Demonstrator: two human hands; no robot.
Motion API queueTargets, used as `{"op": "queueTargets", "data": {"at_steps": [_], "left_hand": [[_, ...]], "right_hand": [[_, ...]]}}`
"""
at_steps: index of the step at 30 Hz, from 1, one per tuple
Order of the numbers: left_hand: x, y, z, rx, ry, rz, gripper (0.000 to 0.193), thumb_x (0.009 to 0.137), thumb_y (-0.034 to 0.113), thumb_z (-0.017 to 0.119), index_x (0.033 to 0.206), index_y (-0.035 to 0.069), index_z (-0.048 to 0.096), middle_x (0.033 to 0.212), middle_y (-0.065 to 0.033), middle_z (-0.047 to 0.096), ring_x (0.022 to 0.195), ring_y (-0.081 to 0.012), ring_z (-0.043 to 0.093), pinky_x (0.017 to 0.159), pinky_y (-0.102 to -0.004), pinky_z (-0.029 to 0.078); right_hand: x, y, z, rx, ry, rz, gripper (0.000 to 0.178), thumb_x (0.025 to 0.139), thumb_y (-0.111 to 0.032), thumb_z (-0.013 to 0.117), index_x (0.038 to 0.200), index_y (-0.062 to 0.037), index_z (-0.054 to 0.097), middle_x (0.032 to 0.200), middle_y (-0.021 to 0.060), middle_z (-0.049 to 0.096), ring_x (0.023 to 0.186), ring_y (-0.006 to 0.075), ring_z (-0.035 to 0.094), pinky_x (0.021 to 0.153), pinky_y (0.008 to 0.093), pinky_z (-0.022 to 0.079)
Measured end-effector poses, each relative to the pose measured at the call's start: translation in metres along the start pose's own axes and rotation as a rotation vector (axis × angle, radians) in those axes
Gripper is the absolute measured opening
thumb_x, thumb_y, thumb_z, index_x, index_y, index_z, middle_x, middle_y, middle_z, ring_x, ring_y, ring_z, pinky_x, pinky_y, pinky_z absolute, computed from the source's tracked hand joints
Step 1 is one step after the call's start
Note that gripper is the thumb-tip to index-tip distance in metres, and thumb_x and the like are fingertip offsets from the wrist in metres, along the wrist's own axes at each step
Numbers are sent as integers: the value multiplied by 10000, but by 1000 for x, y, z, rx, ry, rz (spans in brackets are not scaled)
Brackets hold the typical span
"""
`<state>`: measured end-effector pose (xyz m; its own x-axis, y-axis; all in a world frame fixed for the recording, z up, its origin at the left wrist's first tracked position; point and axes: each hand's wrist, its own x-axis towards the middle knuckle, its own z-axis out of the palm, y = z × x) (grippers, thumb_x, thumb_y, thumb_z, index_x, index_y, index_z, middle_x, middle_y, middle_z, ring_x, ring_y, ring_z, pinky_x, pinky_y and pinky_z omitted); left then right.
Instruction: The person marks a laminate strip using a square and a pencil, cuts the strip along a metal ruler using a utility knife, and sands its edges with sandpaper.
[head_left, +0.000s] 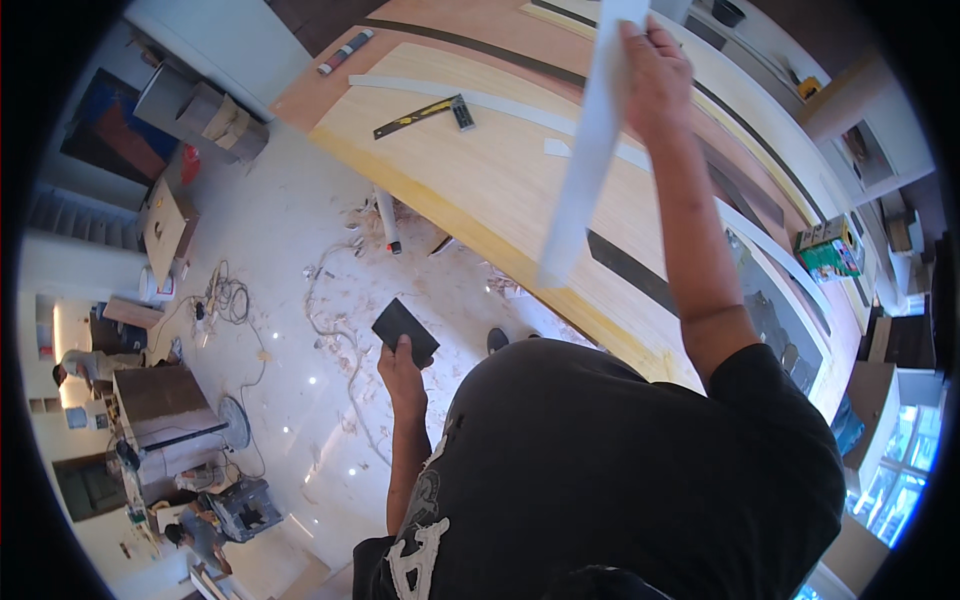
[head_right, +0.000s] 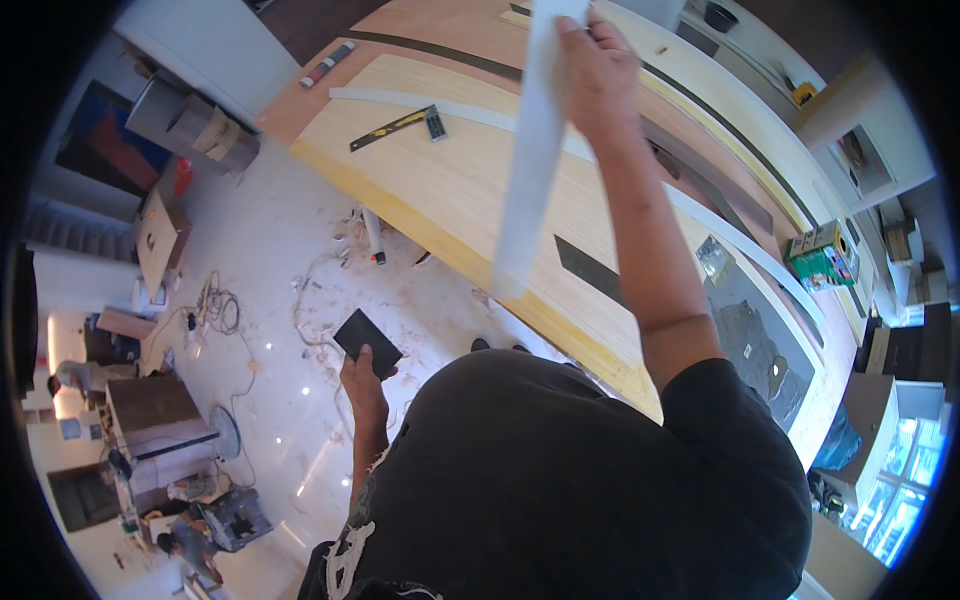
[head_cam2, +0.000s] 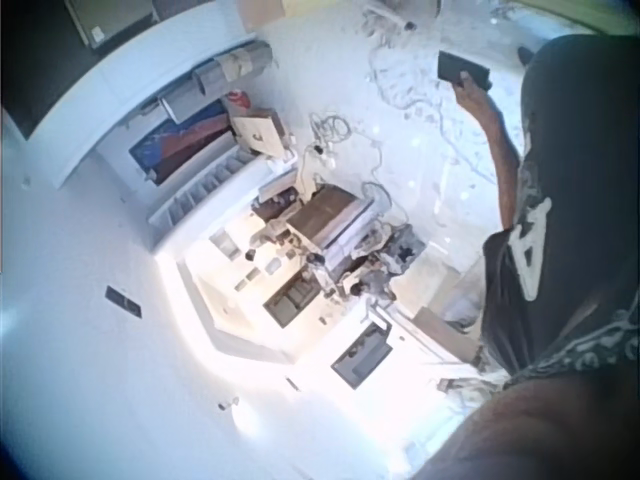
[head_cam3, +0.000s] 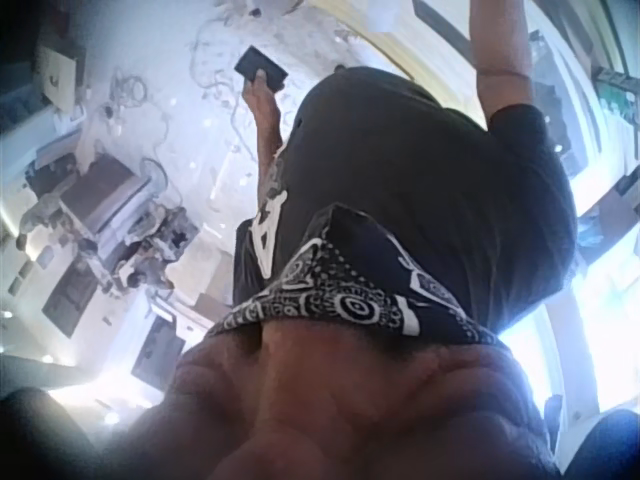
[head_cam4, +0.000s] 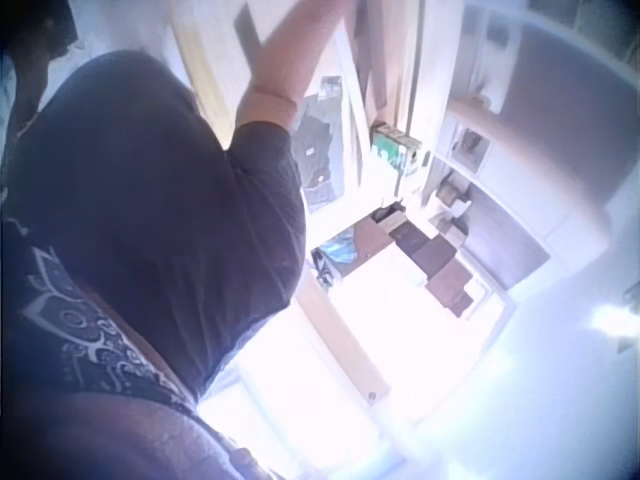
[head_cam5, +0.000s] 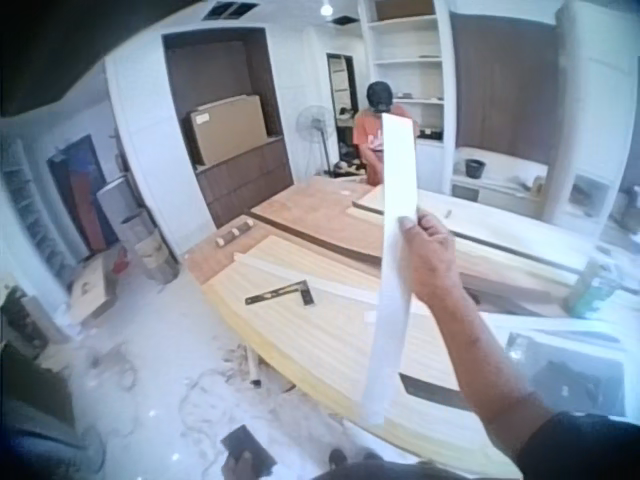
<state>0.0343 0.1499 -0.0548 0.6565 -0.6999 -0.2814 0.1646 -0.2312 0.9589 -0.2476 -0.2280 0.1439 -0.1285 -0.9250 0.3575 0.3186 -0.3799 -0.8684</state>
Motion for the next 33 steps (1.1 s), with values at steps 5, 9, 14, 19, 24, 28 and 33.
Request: {"op": "queueTargets", "data": {"at_steps": [5,9,14,19,24,28,33], "left_hand": [[39,-12,18,-122,-79,-249,253,940,93,633,1137,-66,639,978,-114,716,820,-189,708,688,-327,589],[84,-28,68,21,-244,-217,323,856,11,690,1167,-65,646,1014,-108,717,838,-189,705,750,-358,587],[145,-4,194,142,-477,-183,268,846,143,711,1085,29,673,883,-70,680,711,-164,664,534,-363,563],[228,-20,293,92,-605,-137,291,877,144,737,1135,28,673,952,-117,741,806,-226,720,627,-392,580],[254,-38,305,716,-307,287,494,846,276,743,1218,-40,666,1234,-286,693,1196,-459,643,1033,-452,517],[307,-9,272,862,-291,317,460,858,245,713,1234,-19,670,1256,-261,686,1210,-431,640,1031,-482,516],[365,17,267,1120,-142,611,327,871,172,659,1154,13,691,1140,-216,685,1074,-415,676,918,-519,562]], "right_hand": [[-25,-44,-97,-85,-103,132,337,1006,-196,691,1264,20,661,1001,41,713,847,109,663,775,270,556],[-72,-61,-160,-505,-89,172,518,1011,-260,676,1446,4,580,900,13,634,788,94,597,707,277,511],[-174,-72,-177,-731,47,467,560,1042,-296,618,1505,6,528,840,-16,577,566,50,486,534,206,398],[-250,-52,-177,-772,112,502,507,977,-321,712,1359,9,663,930,18,681,814,87,600,748,253,481],[-289,-54,-169,-619,271,573,367,960,-245,710,1175,53,710,913,50,708,801,100,620,727,251,481],[-307,-53,-169,-562,285,641,232,961,-213,690,1022,11,699,845,48,701,719,104,614,665,263,477],[-316,-35,-140,-499,336,696,190,981,-188,678,973,2,692,824,70,708,684,104,614,635,262,477]]}}
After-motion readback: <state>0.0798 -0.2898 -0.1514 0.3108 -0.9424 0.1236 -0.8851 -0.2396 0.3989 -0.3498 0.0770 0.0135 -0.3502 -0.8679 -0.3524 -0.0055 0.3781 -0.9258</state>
